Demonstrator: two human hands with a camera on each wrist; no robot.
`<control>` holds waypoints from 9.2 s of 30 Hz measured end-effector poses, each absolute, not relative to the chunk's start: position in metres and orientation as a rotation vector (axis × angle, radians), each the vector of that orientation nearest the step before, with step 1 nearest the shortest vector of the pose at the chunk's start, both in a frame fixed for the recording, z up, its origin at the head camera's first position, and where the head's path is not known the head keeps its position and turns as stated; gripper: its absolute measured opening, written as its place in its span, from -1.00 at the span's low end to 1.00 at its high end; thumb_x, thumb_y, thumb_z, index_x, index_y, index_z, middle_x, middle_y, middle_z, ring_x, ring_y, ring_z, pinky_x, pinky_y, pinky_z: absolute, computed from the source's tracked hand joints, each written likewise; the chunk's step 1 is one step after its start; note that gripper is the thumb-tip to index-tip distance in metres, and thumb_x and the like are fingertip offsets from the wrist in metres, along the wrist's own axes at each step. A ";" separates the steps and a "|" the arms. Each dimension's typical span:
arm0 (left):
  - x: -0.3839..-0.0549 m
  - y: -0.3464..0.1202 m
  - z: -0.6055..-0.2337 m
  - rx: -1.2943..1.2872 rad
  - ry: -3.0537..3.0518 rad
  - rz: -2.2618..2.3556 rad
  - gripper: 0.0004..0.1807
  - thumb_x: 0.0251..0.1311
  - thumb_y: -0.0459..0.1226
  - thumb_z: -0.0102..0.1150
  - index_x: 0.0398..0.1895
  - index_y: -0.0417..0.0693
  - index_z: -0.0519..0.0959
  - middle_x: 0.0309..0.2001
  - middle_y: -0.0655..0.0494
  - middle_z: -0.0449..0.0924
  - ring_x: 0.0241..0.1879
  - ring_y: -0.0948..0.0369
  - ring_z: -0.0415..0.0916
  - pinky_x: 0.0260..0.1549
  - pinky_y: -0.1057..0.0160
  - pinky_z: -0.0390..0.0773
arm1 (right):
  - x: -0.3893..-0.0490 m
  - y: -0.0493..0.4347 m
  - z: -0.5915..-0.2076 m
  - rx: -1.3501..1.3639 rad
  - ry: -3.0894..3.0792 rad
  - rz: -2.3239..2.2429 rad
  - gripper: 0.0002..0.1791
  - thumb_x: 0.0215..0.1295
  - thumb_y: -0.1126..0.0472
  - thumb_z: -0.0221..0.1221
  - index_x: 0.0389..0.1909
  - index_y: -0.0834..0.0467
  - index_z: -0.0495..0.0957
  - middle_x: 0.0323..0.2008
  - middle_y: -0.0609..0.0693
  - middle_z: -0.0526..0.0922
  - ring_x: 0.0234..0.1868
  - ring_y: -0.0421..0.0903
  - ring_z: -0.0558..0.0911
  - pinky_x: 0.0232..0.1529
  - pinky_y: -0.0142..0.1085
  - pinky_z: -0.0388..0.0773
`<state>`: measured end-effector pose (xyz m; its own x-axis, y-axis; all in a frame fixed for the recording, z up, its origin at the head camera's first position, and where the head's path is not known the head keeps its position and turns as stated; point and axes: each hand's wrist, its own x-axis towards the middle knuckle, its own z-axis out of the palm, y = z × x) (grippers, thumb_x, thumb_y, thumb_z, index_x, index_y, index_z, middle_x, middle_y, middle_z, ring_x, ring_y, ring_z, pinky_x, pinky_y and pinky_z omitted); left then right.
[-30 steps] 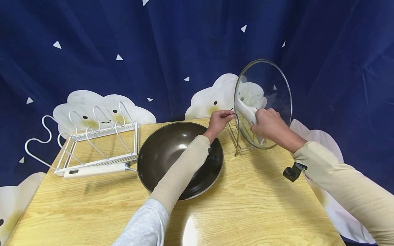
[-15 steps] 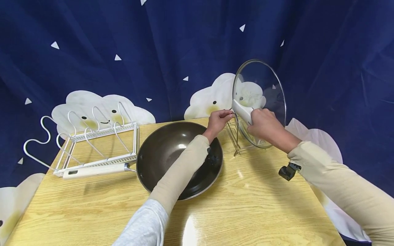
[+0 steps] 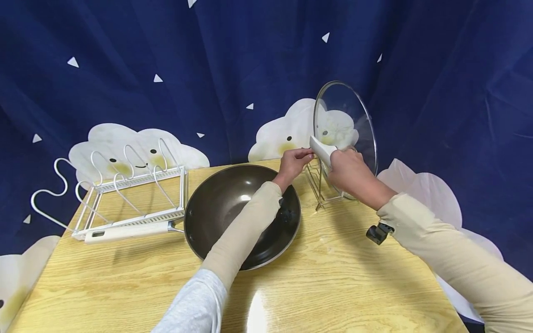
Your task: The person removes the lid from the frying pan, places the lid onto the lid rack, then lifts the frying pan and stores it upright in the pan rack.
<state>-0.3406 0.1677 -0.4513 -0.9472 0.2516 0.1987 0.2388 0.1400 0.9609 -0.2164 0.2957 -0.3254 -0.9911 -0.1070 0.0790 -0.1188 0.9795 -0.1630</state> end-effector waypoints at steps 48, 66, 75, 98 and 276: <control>-0.339 0.167 -0.447 0.313 2.468 1.875 -0.72 0.23 -0.49 0.25 -0.08 -0.07 0.79 -0.14 0.03 0.79 -0.03 0.10 0.69 0.00 0.33 0.54 | -0.189 0.237 -0.378 -0.116 -2.629 0.370 -0.67 0.30 0.26 0.31 -0.36 0.45 0.43 -0.48 0.54 0.59 -0.47 0.54 0.61 -0.49 0.31 0.51; -0.343 0.155 -0.452 0.425 2.266 2.006 -0.70 0.23 -0.59 0.17 -0.04 -0.27 0.74 -0.10 -0.17 0.76 -0.03 0.01 0.70 -0.16 0.42 0.60 | -0.184 0.229 -0.385 -0.158 -2.590 0.363 -0.54 0.32 0.12 0.29 -0.15 0.50 0.46 -0.50 0.50 0.60 -0.48 0.49 0.62 -0.48 0.31 0.50; -0.334 0.146 -0.439 0.392 2.190 1.994 -0.62 0.31 -0.54 0.20 0.17 -0.21 0.65 0.00 -0.17 0.73 0.06 0.00 0.67 -0.09 0.35 0.64 | -0.164 0.226 -0.376 -0.269 -2.574 0.494 -0.40 0.37 -0.04 0.24 0.17 0.38 0.49 -0.37 0.47 0.66 -0.39 0.47 0.63 -0.37 0.32 0.47; -0.289 0.029 -0.406 0.547 2.163 1.965 -0.57 0.32 -0.47 0.23 0.25 -0.36 0.50 0.15 -0.29 0.62 0.17 -0.07 0.61 0.08 0.24 0.61 | -0.143 0.208 -0.359 0.177 -2.641 0.931 -0.42 0.34 -0.08 0.32 0.24 0.18 0.54 0.08 0.22 0.70 -0.12 0.20 0.77 -0.09 0.08 0.66; -0.161 -0.258 -0.414 0.674 2.928 0.709 -0.76 0.21 -0.16 0.45 -0.10 -0.04 0.79 -0.43 0.26 0.58 -0.50 0.32 0.37 -0.52 0.31 0.38 | -0.263 0.222 -0.461 -0.181 -2.779 1.302 -0.54 0.55 0.26 -0.10 0.35 0.30 0.46 0.15 0.38 0.62 0.07 0.26 0.66 0.04 0.04 0.58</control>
<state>-0.1606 -0.2583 -0.4140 -0.9033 0.4263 0.0481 0.4010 0.7993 0.4476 -0.2629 0.2222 -0.4605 -0.9908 0.1350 0.0112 0.0777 0.6345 -0.7690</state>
